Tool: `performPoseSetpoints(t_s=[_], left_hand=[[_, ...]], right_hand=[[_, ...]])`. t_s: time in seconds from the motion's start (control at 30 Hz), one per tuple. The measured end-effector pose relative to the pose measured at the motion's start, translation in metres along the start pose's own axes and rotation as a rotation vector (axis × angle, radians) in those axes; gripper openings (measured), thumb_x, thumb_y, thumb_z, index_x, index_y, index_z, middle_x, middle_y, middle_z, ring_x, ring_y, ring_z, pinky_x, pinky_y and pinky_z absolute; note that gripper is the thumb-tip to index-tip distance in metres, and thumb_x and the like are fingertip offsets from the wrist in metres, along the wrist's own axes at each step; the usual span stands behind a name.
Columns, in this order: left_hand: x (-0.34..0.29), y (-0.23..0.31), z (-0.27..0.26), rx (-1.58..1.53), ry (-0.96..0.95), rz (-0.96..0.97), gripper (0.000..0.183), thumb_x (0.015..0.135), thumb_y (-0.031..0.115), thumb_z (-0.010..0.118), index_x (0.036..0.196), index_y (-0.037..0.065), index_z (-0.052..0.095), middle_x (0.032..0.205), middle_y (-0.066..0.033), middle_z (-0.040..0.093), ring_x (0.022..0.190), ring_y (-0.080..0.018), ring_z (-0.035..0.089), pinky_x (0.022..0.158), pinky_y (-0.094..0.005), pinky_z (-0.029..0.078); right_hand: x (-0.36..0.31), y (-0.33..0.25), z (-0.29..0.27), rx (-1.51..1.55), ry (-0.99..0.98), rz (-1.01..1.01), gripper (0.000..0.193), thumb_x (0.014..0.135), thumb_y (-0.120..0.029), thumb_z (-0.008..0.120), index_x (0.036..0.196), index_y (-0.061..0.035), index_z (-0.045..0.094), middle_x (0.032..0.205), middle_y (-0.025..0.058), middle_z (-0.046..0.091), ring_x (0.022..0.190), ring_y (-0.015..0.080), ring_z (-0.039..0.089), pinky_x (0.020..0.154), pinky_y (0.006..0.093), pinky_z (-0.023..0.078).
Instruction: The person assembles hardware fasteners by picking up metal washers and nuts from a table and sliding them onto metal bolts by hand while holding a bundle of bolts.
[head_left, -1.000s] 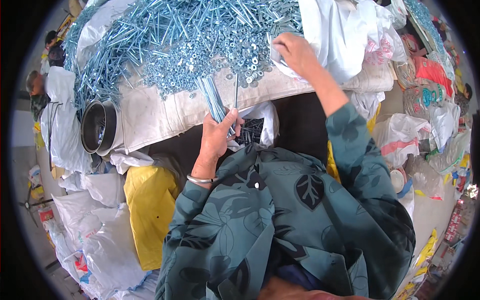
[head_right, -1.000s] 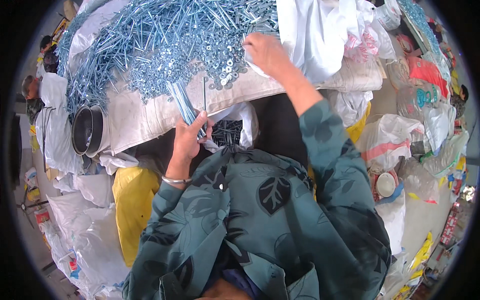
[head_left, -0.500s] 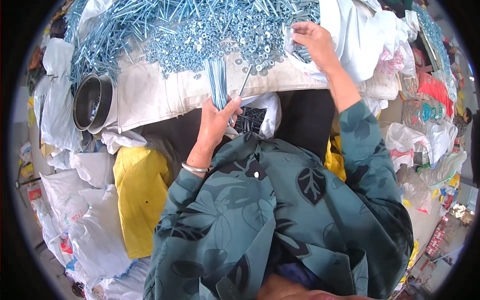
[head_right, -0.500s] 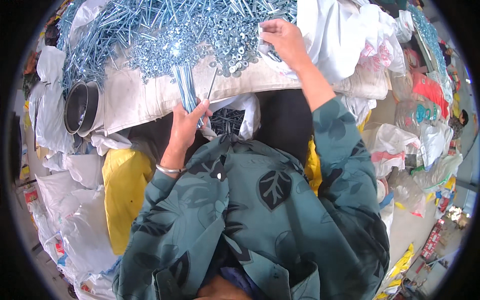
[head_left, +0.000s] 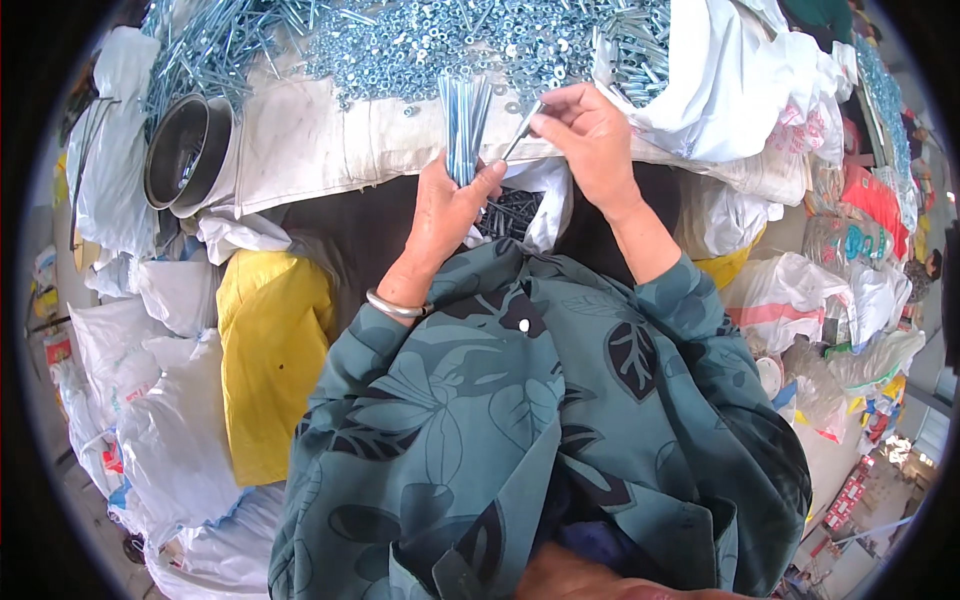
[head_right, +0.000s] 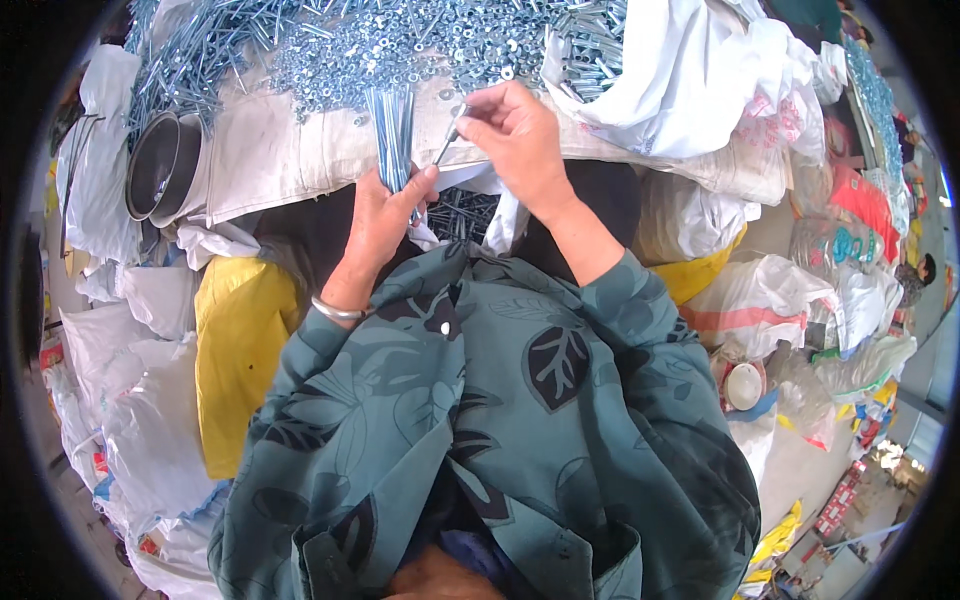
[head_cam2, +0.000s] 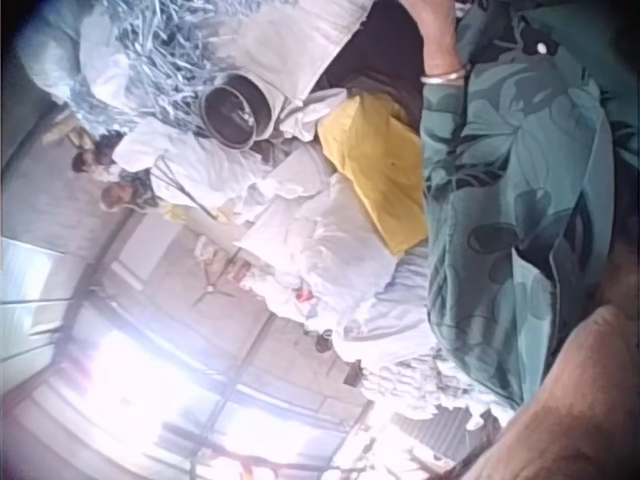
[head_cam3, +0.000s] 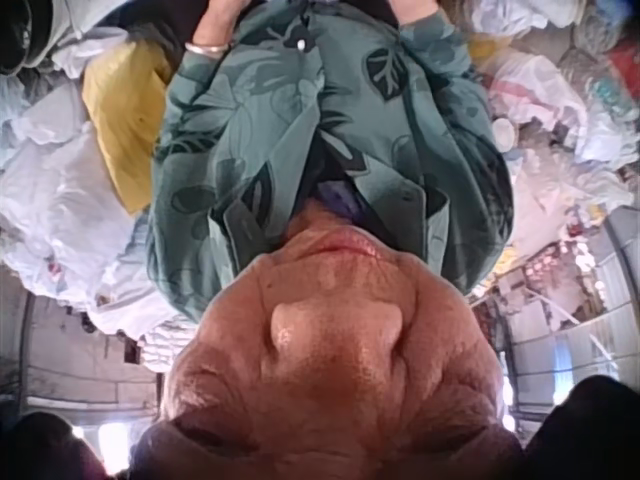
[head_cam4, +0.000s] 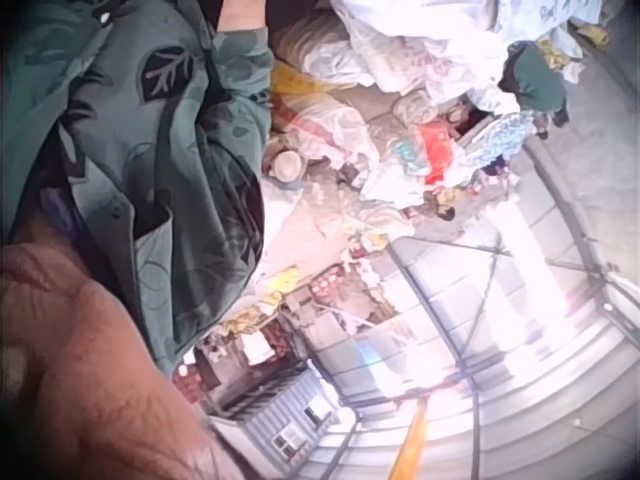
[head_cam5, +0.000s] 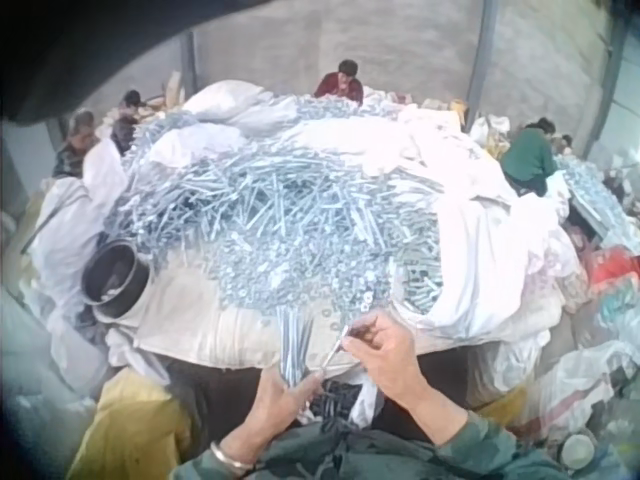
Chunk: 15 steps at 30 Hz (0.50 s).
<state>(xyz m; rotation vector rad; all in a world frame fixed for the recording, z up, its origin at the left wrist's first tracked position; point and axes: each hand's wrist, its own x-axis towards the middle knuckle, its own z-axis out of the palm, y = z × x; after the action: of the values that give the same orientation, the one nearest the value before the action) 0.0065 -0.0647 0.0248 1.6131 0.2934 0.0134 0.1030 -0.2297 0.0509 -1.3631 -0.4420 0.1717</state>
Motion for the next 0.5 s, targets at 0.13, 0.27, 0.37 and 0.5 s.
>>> performPoseSetpoints(t_s=[0.13,0.27,0.37,0.5], left_hand=[[0.002,-0.008,-0.012,-0.081,0.093,0.013,0.028,0.090,0.026,0.071,0.082,0.002,0.061,0.067,-0.0048,0.064,0.054,-0.0063,0.054,0.047,-0.0227,0.043],[0.004,-0.003,-0.017,-0.246,0.161,0.037,0.031,0.090,0.029,0.070,0.081,0.002,0.061,0.068,-0.0059,0.065,0.052,-0.0068,0.054,0.046,-0.0226,0.043],[0.005,0.001,-0.024,-0.246,0.201,0.041,0.029,0.091,0.028,0.069,0.082,0.002,0.061,0.067,-0.0064,0.064,0.052,-0.0071,0.053,0.046,-0.0225,0.042],[0.006,0.001,-0.034,-0.295,0.267,0.043,0.027,0.091,0.026,0.069,0.084,0.001,0.061,0.068,-0.0081,0.064,0.051,-0.0074,0.053,0.045,-0.0229,0.041]], right_hand=[[0.016,-0.005,0.001,-0.343,-0.048,-0.172,0.016,0.096,-0.011,0.060,0.107,0.0006,0.062,0.091,0.0078,0.069,0.081,0.0137,0.067,0.072,0.0257,0.052],[0.062,0.032,-0.013,-1.035,-0.246,-0.571,0.012,0.089,-0.010,0.059,0.094,-0.0038,0.068,0.090,0.0106,0.065,0.085,0.0273,0.064,0.075,0.0391,0.050],[0.081,0.057,-0.007,-1.216,-0.286,-0.618,0.012,0.081,-0.008,0.059,0.089,-0.0041,0.068,0.088,0.0119,0.062,0.090,0.0326,0.061,0.079,0.0472,0.047],[0.089,0.073,-0.004,-1.337,-0.353,-0.547,0.010,0.078,-0.006,0.058,0.084,-0.0039,0.066,0.089,0.0122,0.061,0.093,0.0314,0.060,0.081,0.0476,0.046]])
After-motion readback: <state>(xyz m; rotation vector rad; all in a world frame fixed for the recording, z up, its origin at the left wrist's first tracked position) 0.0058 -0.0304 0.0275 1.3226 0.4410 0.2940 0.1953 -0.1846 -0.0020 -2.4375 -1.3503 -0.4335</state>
